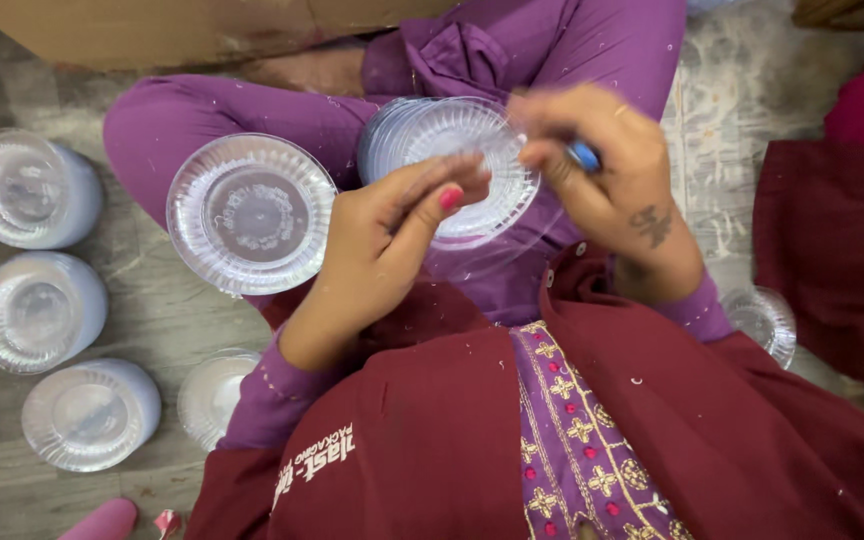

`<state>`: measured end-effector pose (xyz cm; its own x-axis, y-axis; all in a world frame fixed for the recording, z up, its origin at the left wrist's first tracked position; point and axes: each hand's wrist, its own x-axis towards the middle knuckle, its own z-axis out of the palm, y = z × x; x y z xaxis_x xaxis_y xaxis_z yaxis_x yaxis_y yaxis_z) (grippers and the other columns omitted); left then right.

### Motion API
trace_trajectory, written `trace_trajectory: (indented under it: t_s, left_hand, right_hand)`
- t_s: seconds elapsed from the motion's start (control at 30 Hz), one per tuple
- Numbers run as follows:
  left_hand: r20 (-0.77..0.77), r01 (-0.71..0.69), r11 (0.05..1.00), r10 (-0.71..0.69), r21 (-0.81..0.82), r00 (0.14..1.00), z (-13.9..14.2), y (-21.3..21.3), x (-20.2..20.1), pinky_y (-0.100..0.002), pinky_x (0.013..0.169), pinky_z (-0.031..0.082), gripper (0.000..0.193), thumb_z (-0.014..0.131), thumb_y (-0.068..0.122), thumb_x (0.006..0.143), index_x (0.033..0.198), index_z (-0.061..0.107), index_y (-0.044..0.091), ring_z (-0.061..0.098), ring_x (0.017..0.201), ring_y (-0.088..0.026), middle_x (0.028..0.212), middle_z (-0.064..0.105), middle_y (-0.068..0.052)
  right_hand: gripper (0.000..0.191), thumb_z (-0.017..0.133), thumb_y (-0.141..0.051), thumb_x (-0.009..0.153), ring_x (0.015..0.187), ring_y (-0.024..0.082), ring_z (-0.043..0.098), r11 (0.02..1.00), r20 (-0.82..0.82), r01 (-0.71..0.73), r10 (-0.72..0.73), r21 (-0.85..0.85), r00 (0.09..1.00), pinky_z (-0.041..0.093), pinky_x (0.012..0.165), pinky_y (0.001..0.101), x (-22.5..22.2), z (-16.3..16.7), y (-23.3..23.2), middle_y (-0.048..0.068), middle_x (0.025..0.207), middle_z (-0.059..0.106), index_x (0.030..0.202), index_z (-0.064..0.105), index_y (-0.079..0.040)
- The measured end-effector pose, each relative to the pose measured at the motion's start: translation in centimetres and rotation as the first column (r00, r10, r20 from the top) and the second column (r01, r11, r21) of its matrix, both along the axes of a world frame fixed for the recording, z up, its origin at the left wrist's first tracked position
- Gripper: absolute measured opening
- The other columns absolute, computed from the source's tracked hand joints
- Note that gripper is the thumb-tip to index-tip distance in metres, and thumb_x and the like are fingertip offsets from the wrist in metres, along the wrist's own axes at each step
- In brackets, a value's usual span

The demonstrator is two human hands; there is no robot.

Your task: The person sits on the floor and uses a small blue utility knife to trim the edges of clear plastic plates. They hold each plate with one hand and carefully cut along the rim with the other, then place the trimmed plate into a nearby cardboard box.

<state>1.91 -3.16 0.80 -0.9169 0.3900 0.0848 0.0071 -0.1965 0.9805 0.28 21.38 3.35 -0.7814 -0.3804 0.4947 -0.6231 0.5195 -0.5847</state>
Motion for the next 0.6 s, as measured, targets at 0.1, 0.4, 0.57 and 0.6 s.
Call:
trace_trajectory:
  t_s: [0.1, 0.4, 0.57, 0.6]
  left_hand:
    - [-0.194, -0.217, 0.962, 0.184, -0.164, 0.964, -0.8, 1.4, 0.2, -0.028, 0.103, 0.059, 0.032, 0.06, 0.004, 0.111, 0.143, 0.061, 0.004, 0.076, 0.12, -0.018, 0.129, 0.076, -0.012]
    - [-0.557, -0.531, 0.792, 0.305, -0.302, 0.772, -1.2, 1.8, 0.7, -0.03, 0.086, 0.06, 0.046, 0.057, -0.006, 0.104, 0.147, 0.053, 0.009, 0.076, 0.097, -0.023, 0.115, 0.072, -0.016]
    - [-0.576, -0.596, 0.741, 0.353, -0.309, 0.737, -1.3, 2.1, 0.7, -0.032, 0.081, 0.058, 0.039, 0.063, 0.0, 0.11, 0.146, 0.054, 0.009, 0.074, 0.092, -0.023, 0.111, 0.072, -0.016]
    - [-0.556, -0.59, 0.735, 0.353, -0.333, 0.753, -1.3, 2.1, 0.7, -0.033, 0.08, 0.057, 0.041, 0.064, 0.0, 0.107, 0.147, 0.055, 0.008, 0.073, 0.089, -0.024, 0.108, 0.072, -0.016]
  right_hand:
    - [0.036, 0.065, -0.014, 0.109, 0.107, 0.03, 0.063, 0.949, -0.242, 0.293, -0.259, 0.117, 0.935, 0.052, 0.095, 0.0359, 0.9, 0.2, -1.4, 0.014, 0.123, 0.067, 0.138, 0.061, 0.007]
    - [0.035, 0.082, -0.009, 0.099, 0.077, 0.022, 0.064, 0.994, -0.329, -0.008, 0.045, 0.113, 0.943, 0.049, 0.065, 0.0343, 2.5, 0.0, -4.5, 0.007, 0.106, 0.07, 0.131, 0.07, -0.005]
    - [0.048, 0.076, -0.003, 0.086, 0.074, 0.02, 0.061, 0.979, -0.359, 0.008, 0.067, 0.202, 0.931, 0.048, 0.065, 0.0348, 2.3, -0.5, -4.4, 0.006, 0.109, 0.068, 0.132, 0.074, -0.016]
    - [0.048, 0.076, -0.004, 0.087, 0.074, 0.019, 0.06, 0.977, -0.362, 0.015, 0.064, 0.211, 0.93, 0.047, 0.064, 0.0345, 2.3, -0.5, -4.5, 0.006, 0.109, 0.067, 0.133, 0.074, -0.017]
